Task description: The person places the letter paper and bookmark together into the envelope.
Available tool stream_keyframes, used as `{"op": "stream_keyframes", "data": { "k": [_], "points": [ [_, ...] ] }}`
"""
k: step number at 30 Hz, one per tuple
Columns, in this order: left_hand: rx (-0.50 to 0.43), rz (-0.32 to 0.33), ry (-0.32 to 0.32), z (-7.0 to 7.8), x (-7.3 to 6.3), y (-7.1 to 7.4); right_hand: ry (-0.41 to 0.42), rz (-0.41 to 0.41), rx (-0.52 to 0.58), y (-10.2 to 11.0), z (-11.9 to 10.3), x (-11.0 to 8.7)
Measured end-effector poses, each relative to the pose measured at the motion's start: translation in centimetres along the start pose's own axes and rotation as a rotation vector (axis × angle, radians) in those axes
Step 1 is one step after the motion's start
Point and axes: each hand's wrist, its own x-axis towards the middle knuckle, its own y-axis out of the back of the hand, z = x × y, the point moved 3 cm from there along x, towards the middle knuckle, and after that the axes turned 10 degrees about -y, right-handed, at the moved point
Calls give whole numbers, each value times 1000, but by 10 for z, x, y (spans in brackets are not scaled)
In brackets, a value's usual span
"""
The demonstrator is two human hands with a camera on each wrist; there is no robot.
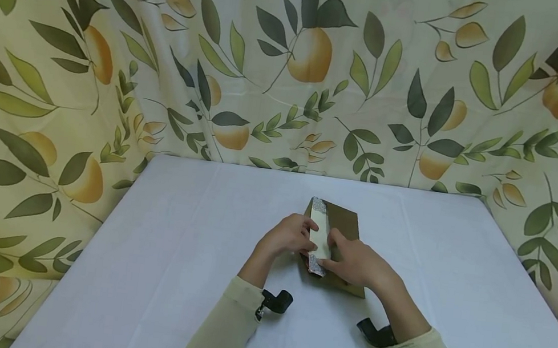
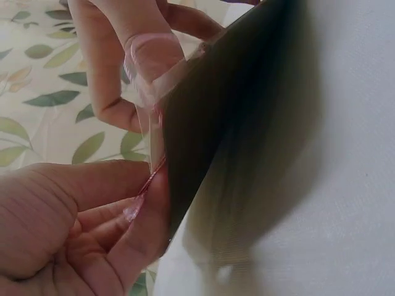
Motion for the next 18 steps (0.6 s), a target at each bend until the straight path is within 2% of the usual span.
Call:
{"op": "stream_keyframes", "data": {
  "k": [5, 18],
  "points": [
    [-18, -21, -57, 0, 1, -4, 24, 0, 31, 0, -1, -1],
    [16, -59, -85, -6, 2, -4, 29, -9, 32, 1, -2, -1]
  ]
}}
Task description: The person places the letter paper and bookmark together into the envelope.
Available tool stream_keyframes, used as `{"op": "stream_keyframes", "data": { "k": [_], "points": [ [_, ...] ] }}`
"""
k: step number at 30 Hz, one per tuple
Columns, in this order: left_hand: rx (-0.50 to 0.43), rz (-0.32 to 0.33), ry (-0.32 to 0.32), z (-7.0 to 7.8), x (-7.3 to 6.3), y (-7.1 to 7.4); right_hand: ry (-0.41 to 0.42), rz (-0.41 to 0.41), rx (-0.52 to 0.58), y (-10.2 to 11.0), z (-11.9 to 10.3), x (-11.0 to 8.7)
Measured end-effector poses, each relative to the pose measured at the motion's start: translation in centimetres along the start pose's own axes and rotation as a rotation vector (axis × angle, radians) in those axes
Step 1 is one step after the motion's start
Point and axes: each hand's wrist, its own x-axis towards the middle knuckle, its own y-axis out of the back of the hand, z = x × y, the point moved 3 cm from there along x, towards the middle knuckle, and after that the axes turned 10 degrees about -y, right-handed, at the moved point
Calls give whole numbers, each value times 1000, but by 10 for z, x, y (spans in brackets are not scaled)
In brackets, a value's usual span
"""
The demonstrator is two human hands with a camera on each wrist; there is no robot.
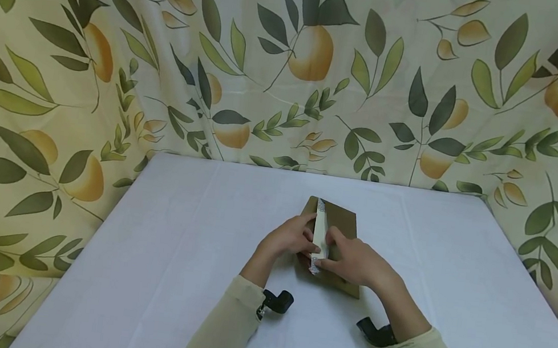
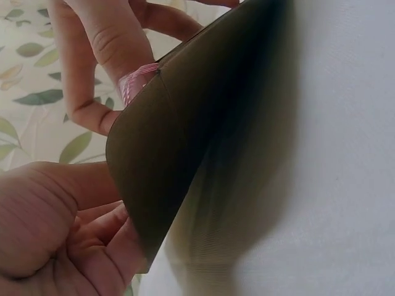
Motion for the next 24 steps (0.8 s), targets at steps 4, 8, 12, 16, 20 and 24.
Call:
{"op": "stream_keyframes", "data": {
  "k": [4, 8, 12, 16, 20, 24],
  "points": [
    [-26, -1, -20, -2, 1, -1, 5, 2, -1, 0, 1, 1],
    [-73, -16, -23, -5, 3, -3, 11, 4, 0, 0, 0, 1],
    [-85, -28, -7, -8, 4, -6, 17, 1, -6, 0, 0, 1],
    [-70, -47, 3, -10, 5, -7, 12, -4, -2, 0, 0, 1],
    [-105, -80, -7, -11, 6, -9, 14, -6, 5, -1, 1, 1],
    [-121, -114, -13, -12, 5, -8, 15, -5, 4, -1, 0, 1]
  ]
}}
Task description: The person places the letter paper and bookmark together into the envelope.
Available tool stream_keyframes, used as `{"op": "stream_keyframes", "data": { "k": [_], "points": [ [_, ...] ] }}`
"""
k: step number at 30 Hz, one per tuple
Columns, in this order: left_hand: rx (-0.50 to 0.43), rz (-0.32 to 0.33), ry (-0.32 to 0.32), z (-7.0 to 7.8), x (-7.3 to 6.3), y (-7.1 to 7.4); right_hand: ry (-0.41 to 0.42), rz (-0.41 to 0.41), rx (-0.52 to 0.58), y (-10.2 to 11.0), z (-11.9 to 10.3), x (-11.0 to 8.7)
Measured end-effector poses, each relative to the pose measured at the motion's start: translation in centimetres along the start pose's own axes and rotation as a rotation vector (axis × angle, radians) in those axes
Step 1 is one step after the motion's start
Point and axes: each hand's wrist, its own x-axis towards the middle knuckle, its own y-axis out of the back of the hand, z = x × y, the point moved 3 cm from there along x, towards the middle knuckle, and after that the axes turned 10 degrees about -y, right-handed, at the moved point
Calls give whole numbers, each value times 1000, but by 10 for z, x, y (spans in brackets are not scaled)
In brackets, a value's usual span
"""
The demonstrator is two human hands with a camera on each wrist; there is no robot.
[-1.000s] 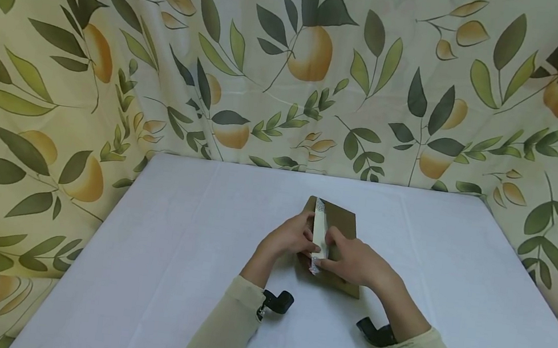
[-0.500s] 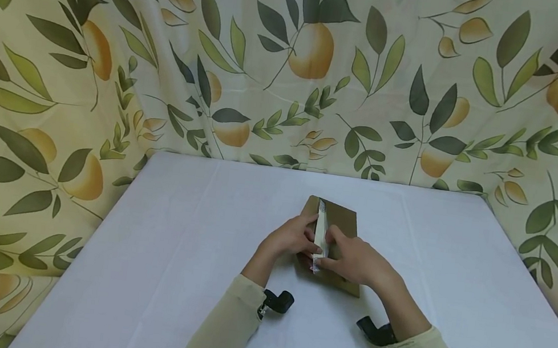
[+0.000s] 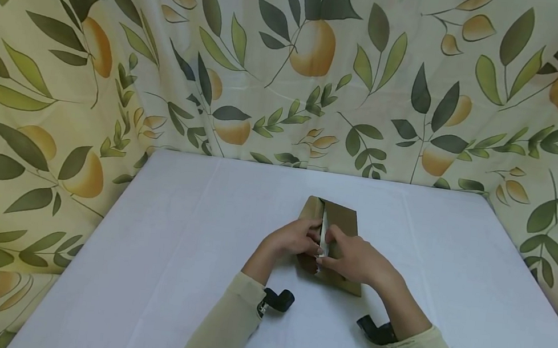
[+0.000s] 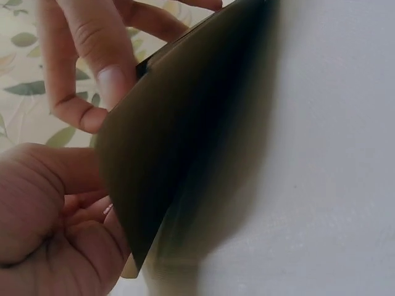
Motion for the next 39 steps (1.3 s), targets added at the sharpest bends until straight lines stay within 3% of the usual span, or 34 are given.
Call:
{"op": "stream_keyframes", "data": {
  "k": [5, 13, 22, 31, 39],
  "points": [
    [23, -2, -29, 2, -5, 11, -6, -1, 1, 0, 0, -1],
    [-17, 73, -50, 7, -13, 29, -24, -2, -23, -1, -2, -2],
    [-83, 187, -134, 7, -15, 37, -23, -6, -47, -3, -3, 0],
    [-26, 358, -54, -5, -20, 52, -9, 0, -107, -5, -7, -1],
    [-37, 363, 5, -15, -28, 64, -4, 14, -169, -12, -6, 0]
  ]
}}
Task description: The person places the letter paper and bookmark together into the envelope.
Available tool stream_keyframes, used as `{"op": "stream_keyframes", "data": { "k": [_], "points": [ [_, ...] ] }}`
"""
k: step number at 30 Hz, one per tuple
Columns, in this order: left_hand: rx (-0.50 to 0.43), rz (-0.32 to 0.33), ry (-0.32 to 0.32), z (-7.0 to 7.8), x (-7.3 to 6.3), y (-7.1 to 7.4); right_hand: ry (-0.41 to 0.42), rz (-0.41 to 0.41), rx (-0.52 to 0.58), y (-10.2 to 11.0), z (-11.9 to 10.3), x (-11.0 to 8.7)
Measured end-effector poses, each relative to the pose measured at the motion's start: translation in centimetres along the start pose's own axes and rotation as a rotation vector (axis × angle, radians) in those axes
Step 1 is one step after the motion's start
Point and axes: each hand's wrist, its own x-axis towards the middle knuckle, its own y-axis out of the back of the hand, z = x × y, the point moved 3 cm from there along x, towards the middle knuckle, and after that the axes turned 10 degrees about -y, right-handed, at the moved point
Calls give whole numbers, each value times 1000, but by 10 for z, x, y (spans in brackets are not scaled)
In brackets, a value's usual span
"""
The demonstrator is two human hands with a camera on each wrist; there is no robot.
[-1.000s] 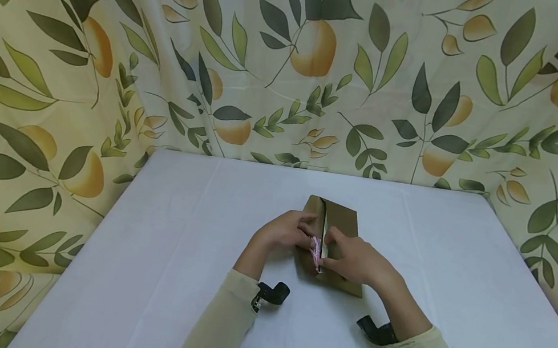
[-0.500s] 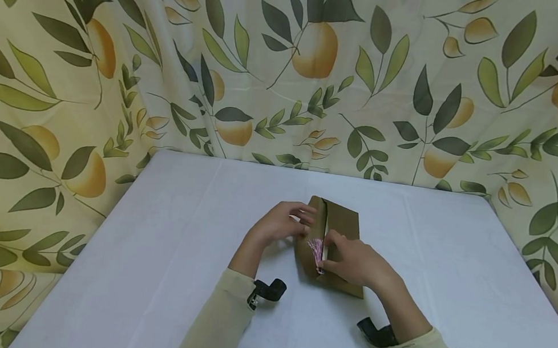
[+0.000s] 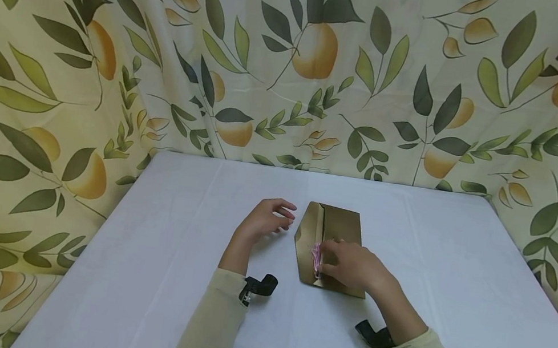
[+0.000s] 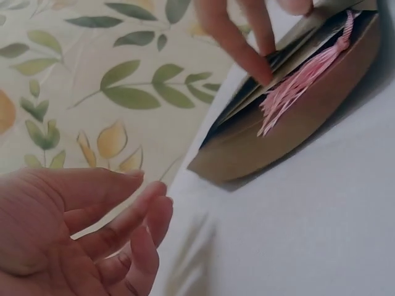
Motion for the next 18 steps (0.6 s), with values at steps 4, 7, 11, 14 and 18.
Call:
{"op": "stream_keyframes", "data": {
  "k": [4, 7, 11, 14, 18],
  "points": [
    [-1, -10, 34, 0, -3, 4, 14, 18, -35, -2, -4, -2],
    [-15, -33, 67, -1, -4, 4, 3, 19, -45, -4, -5, -2],
    [-36, -71, 105, -4, -3, 1, -20, 20, -42, -5, -3, -1],
    [-45, -93, 113, -6, -2, -2, -39, 16, -43, -3, 0, 0],
    [-63, -116, 105, -7, -1, -7, -56, 6, -43, 0, 5, 3]
  ]
}}
